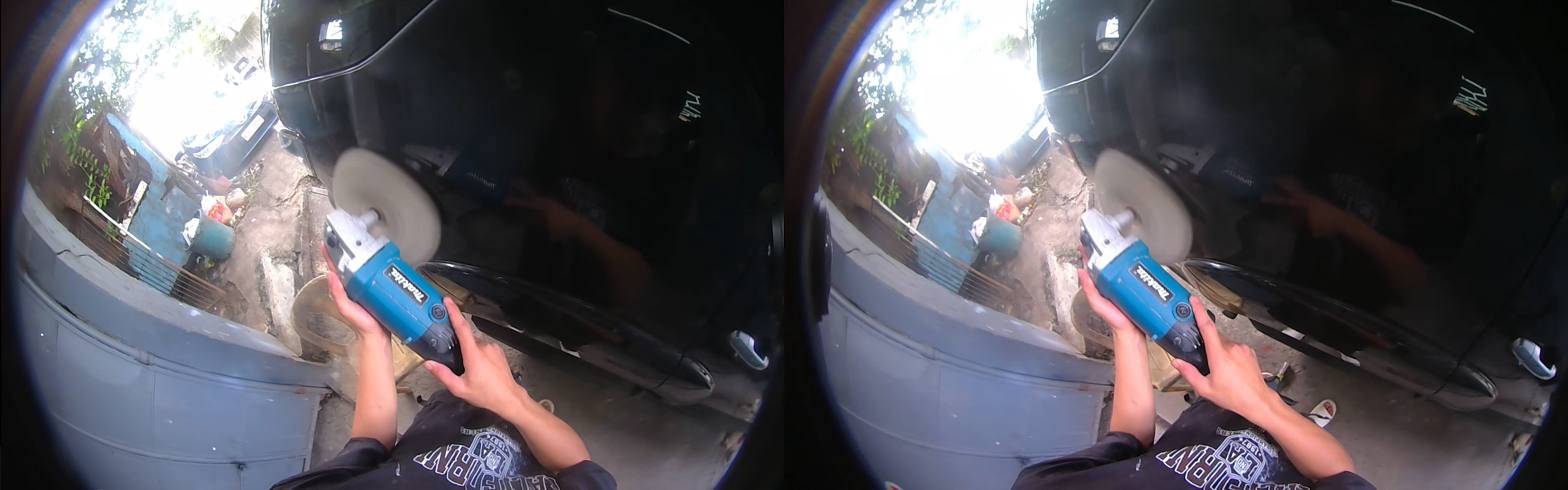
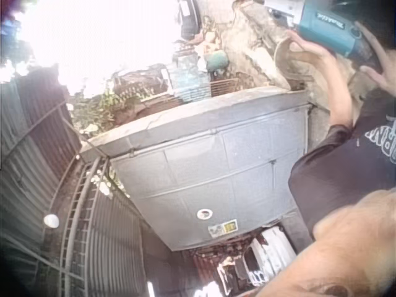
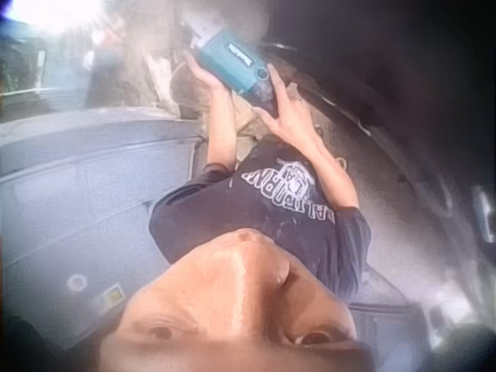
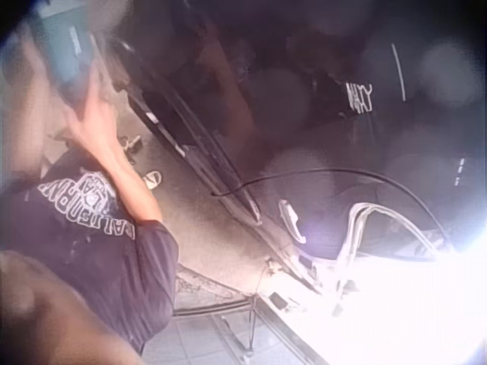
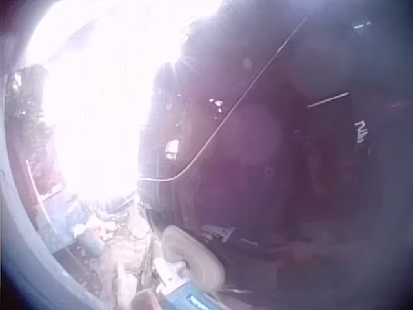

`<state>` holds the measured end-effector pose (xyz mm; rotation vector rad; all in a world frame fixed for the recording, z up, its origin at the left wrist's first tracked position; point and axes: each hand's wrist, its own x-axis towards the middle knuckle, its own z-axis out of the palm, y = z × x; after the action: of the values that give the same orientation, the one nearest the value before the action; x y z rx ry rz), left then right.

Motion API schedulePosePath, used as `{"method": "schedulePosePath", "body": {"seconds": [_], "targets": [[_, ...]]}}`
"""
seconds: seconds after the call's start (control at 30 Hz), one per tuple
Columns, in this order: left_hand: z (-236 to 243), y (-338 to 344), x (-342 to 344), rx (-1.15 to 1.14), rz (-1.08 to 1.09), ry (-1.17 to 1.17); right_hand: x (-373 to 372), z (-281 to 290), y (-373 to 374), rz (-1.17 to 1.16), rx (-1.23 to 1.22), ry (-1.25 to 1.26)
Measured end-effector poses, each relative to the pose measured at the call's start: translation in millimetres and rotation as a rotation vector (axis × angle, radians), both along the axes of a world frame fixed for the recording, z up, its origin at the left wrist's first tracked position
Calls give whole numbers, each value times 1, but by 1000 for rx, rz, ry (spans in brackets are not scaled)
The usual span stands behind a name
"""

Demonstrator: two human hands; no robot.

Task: The person polishes the rear panel of a black vehicle using a power buffer, periodically stopping to touch the surface with their hand.

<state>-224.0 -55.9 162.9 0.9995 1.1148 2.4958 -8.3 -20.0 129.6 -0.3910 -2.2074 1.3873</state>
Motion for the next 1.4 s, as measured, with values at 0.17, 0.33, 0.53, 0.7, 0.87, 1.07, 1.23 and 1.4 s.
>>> {"method": "schedulePosePath", "body": {"seconds": [0.17, 0.33, 0.53, 0.7, 0.87, 1.07, 1.23, 1.4], "targets": [[3, -2, 6, -27, -31, 24, 13, 9, 1, 14, -35, -10], [97, 25, 55, -28, -87, 152, 26, 30, -8, -169, 10, 269], [115, 40, 73, -4, -173, 167, 46, 45, 7, -214, 50, 323], [40, 19, 52, -45, 9, -6, 52, 19, 17, -70, 41, 104], [-26, 0, 54, -103, 36, -57, 64, -8, 20, 79, -8, -90], [1, 3, 82, -127, 11, 66, 80, -15, 13, 22, -4, 3], [73, 29, 128, -91, -22, 227, 107, 13, 16, -47, -8, 169], [110, 46, 168, -98, -42, 200, 134, 30, 20, -119, -18, 283]]}}
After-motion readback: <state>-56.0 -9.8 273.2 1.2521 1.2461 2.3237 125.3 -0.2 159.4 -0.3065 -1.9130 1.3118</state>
